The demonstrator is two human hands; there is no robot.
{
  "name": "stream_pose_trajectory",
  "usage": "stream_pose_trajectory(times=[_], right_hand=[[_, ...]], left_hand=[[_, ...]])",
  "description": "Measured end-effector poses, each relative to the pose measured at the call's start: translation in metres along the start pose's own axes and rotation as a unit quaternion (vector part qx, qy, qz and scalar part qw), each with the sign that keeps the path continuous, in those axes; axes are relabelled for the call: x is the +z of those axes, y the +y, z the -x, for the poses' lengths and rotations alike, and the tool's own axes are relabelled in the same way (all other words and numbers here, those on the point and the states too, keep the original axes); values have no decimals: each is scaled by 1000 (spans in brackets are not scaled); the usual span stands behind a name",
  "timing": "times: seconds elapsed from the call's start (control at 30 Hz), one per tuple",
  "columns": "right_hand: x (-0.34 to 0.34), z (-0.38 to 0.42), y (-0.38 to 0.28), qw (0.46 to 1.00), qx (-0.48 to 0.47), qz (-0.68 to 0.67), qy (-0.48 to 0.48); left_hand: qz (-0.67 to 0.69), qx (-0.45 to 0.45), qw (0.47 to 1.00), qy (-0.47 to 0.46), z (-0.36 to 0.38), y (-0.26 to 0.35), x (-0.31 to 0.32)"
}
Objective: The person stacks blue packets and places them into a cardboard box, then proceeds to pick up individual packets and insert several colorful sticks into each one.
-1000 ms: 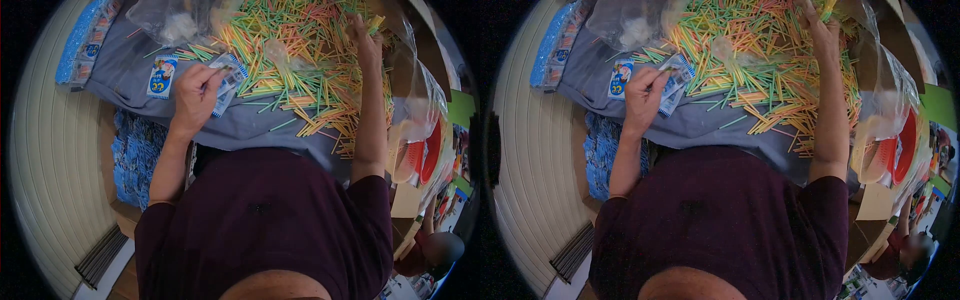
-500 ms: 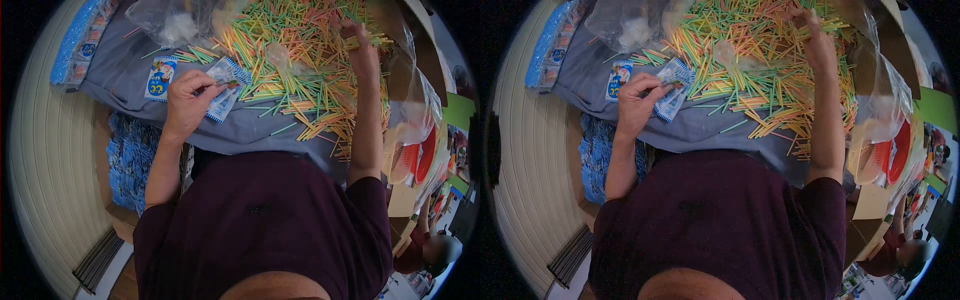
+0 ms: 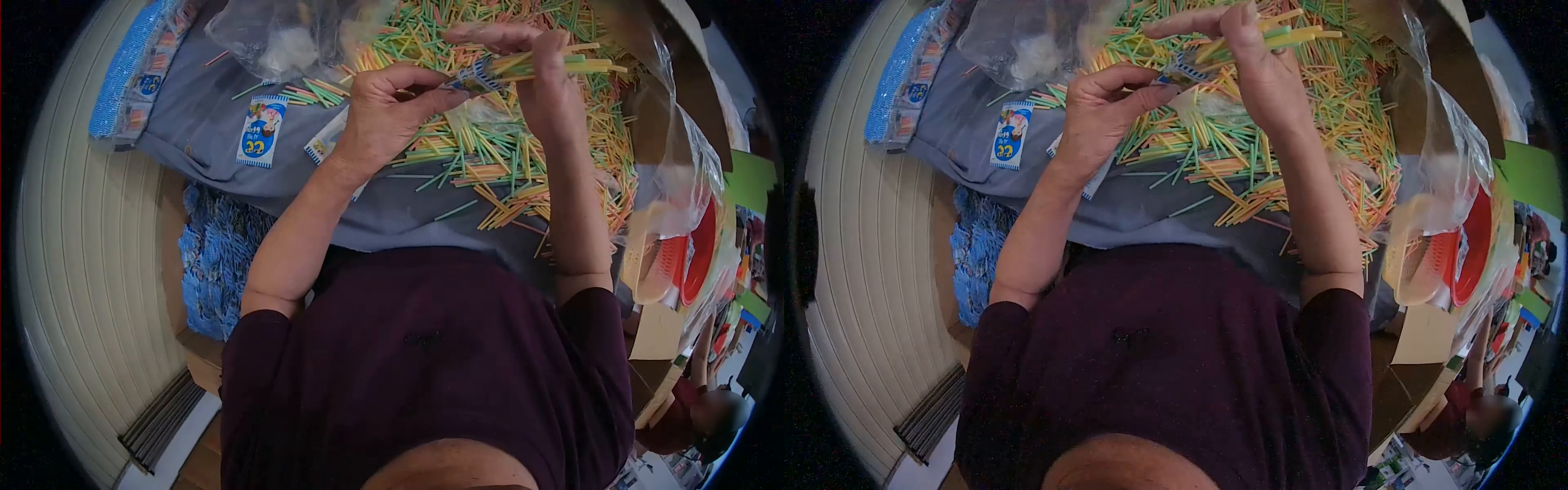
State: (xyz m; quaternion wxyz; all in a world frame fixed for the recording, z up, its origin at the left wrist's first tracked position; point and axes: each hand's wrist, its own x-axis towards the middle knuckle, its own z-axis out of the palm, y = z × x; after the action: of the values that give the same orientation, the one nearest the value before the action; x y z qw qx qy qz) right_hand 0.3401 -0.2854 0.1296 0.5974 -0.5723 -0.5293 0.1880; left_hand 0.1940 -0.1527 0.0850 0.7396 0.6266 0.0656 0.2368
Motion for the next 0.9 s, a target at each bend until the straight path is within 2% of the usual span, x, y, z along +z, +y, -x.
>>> stream_pose_trajectory(times=[0.13,0.2,0.23,0.3,0.33,0.37,0.4,0.5,0.57,0.63,0.67,0.73,0.83,0.9], right_hand=[[1,7,17,999,24,28,-9],[3,5,9,969,-64,234,-37],[3,4,8,969,-65,234,-37],[3,2,6,992,-2,121,-45],[3,1,7,991,-4,122,-46],[4,-1,9,999,28,14,8],[6,-3,9,992,61,-96,60],[10,-17,-6,996,57,-66,32],[14,-22,-7,997,57,-50,20],[17,-23,-1,990,131,-3,-51],[19,-22,-1,990,133,-3,-53],[25,-20,0,996,56,46,-58],[14,-26,15,994,-64,8,84],[23,-19,6,995,-51,51,71]], left_hand=[[-50,11,999,-4,-5,-13,0],[-47,11,999,-8,-6,-20,2],[-31,-3,999,-24,-7,-23,4],[-15,-16,999,-40,-8,-23,7],[53,-33,997,-39,-7,-21,8],[121,-49,991,-37,-8,-20,9],[122,-46,991,-34,-10,-20,8],[141,-38,989,-15,-12,-25,5],[197,-27,979,-39,-13,-27,4],[167,-29,985,-42,-11,-27,3],[134,-32,989,-46,-9,-27,1],[153,-37,987,-35,-4,-28,-4],[180,-27,983,-8,-2,-21,-12],[188,-13,982,5,-1,-18,-14]])
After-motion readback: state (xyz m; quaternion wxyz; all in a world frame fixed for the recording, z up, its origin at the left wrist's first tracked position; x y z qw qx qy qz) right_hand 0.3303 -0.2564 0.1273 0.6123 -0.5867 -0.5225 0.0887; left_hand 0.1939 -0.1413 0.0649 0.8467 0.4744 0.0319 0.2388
